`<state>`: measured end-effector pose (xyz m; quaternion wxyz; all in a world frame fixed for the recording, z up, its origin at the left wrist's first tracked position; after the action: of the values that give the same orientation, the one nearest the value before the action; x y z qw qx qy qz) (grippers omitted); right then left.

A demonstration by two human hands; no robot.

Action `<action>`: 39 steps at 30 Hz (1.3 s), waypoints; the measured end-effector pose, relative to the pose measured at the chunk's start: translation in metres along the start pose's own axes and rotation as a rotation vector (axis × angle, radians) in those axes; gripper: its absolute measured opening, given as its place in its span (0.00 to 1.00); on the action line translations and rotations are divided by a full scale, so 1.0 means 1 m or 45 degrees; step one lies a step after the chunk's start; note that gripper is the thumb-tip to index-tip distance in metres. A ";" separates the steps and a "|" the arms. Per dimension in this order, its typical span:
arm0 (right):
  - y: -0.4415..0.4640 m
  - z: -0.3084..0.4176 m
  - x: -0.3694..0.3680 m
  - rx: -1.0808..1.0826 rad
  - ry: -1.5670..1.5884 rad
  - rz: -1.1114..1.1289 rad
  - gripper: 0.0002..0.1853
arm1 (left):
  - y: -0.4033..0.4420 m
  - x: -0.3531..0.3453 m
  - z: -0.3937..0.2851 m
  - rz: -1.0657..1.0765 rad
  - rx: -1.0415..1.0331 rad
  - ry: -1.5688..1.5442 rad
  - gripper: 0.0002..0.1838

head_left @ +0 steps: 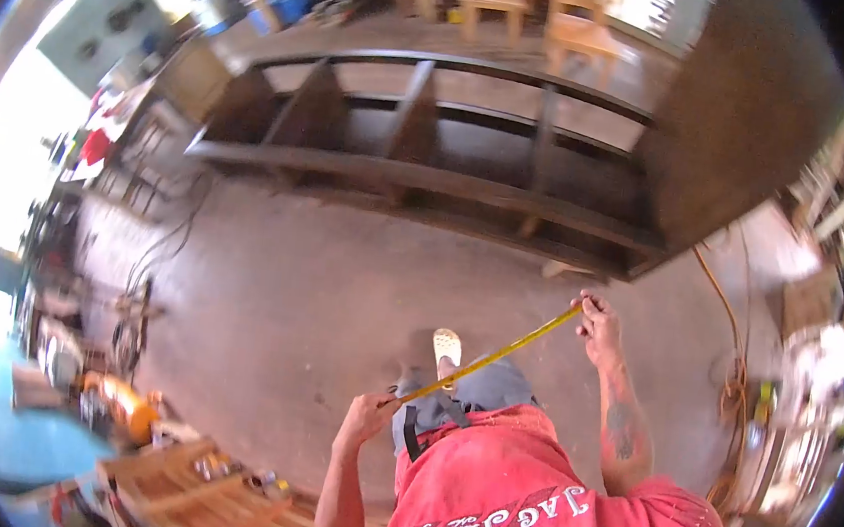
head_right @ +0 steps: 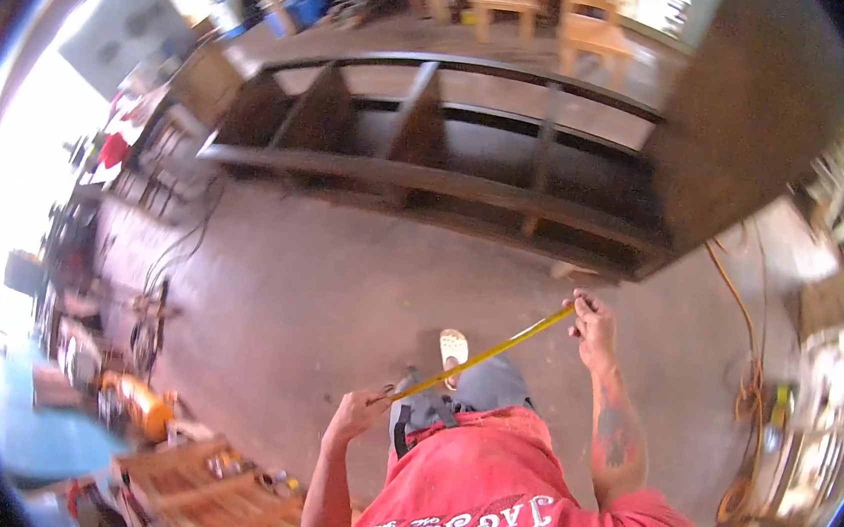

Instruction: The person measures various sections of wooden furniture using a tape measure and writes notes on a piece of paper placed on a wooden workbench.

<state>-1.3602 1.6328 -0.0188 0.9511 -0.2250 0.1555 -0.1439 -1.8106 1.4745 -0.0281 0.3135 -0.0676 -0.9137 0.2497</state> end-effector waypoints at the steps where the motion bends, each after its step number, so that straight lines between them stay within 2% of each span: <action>1: -0.024 -0.006 0.028 0.010 -0.011 -0.075 0.11 | 0.006 0.000 -0.009 0.094 -0.019 -0.008 0.15; 4: -0.117 -0.045 0.125 -0.021 0.032 -0.388 0.11 | 0.032 -0.032 -0.016 0.407 -0.110 0.182 0.15; 5: -0.150 -0.061 0.155 -0.042 0.070 -0.507 0.12 | 0.042 -0.053 -0.015 0.474 -0.313 0.232 0.16; 9: -0.262 -0.129 0.250 -0.216 0.259 -1.011 0.16 | 0.026 -0.111 -0.077 0.727 -0.436 0.349 0.17; 12: -0.287 -0.156 0.288 -0.086 0.335 -1.057 0.20 | 0.015 -0.159 -0.094 0.818 -0.548 0.369 0.16; 14: -0.293 -0.139 0.280 -0.101 0.331 -1.078 0.20 | -0.002 -0.191 -0.099 0.927 -0.574 0.341 0.16; 15: -0.298 -0.133 0.280 -0.102 0.319 -1.077 0.20 | -0.008 -0.205 -0.095 0.966 -0.445 0.367 0.16; 17: -0.293 -0.149 0.299 -0.074 0.406 -1.002 0.19 | -0.021 -0.232 -0.096 1.015 -0.412 0.392 0.17; 21: -0.266 -0.148 0.352 -0.071 0.502 -0.905 0.17 | -0.028 -0.282 -0.123 0.955 -0.506 0.499 0.18; 25: -0.274 -0.114 0.403 -0.046 0.501 -0.932 0.15 | -0.057 -0.321 -0.185 0.940 -0.306 0.455 0.17; 27: -0.284 -0.114 0.435 -0.061 0.493 -0.951 0.16 | -0.064 -0.346 -0.202 0.911 -0.469 0.463 0.17; 31: -0.295 -0.119 0.479 -0.131 0.446 -0.941 0.15 | -0.085 -0.373 -0.231 0.843 -0.541 0.495 0.16; 39: -0.296 -0.134 0.501 -0.192 0.415 -0.951 0.11 | -0.100 -0.389 -0.234 0.870 -0.432 0.585 0.15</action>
<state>-1.0123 1.1554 -0.1086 0.7772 -0.3092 0.2219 -0.5012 -1.3560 1.3761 -0.0293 0.3923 -0.4699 -0.7736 0.1640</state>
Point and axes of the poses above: each hand's wrist, its own y-axis towards the middle knuckle, its own x-axis out of the back of the hand, z = x × y, the point moved 7 cm from there along y, towards the middle knuckle, and after that the axes turned 2 degrees about -z, right-handed, at the moved point
